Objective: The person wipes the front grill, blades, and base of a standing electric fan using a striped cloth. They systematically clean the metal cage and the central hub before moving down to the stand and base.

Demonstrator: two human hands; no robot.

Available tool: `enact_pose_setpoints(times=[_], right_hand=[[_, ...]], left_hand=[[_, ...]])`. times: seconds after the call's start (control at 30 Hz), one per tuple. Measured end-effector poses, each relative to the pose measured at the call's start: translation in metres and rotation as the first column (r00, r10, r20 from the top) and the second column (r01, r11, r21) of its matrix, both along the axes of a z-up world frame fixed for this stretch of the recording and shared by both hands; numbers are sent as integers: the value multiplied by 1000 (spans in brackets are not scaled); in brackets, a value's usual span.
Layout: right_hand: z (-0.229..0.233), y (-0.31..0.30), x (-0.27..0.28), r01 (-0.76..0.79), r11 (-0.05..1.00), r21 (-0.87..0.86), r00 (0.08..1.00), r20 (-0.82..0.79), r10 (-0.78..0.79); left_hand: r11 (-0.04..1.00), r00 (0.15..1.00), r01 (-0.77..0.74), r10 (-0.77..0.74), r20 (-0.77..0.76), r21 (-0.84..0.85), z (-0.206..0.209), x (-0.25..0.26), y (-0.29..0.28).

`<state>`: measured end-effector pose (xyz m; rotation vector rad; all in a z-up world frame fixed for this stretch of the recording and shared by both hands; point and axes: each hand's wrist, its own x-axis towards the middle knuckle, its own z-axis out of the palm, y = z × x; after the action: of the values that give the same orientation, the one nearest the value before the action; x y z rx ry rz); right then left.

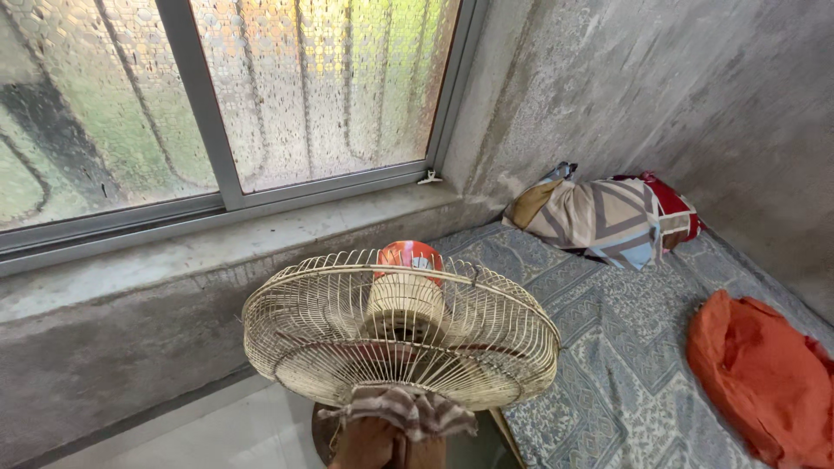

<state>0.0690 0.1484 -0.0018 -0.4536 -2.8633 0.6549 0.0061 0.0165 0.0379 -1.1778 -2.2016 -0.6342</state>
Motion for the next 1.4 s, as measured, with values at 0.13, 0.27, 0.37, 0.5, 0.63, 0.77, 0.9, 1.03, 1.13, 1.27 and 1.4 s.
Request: enact_pose_setpoints(times=[0.13,0.27,0.37,0.5,0.63,0.77,0.9,1.03,1.13,1.27,1.4], right_hand=[[28,21,2,67,997,32,915,-399,-49],[148,52,-8,326,939,112,611,-783,-119],[234,65,2,405,910,90,551,-819,-164],[292,64,-14,278,960,41,526,-843,-116],[285,52,-20,428,870,244,673,-729,-126],[193,54,-28,453,850,269,496,-868,10],[56,38,-13,336,830,444,765,-643,34],[14,8,7,43,950,308,945,295,-139],[15,12,14,22,993,118,883,463,-75],[58,52,1,382,811,442,662,-744,94],[168,105,-13,506,798,327,519,-855,21]], left_hand=[[943,963,228,-183,-196,242,75,-14,19],[856,906,332,-172,-387,397,188,-22,56],[888,922,192,-18,-388,417,243,-26,73],[946,898,-119,233,-374,302,266,-21,85],[950,895,-217,285,-343,223,236,-16,82],[974,940,-29,103,-326,224,131,-16,80],[967,995,98,-95,23,-237,13,-21,49],[978,992,116,-124,-36,-172,-27,-9,18],[937,984,146,-105,143,-317,-19,0,18],[979,956,196,-205,-210,-60,43,-8,48],[992,920,36,15,-392,123,159,-2,96]])
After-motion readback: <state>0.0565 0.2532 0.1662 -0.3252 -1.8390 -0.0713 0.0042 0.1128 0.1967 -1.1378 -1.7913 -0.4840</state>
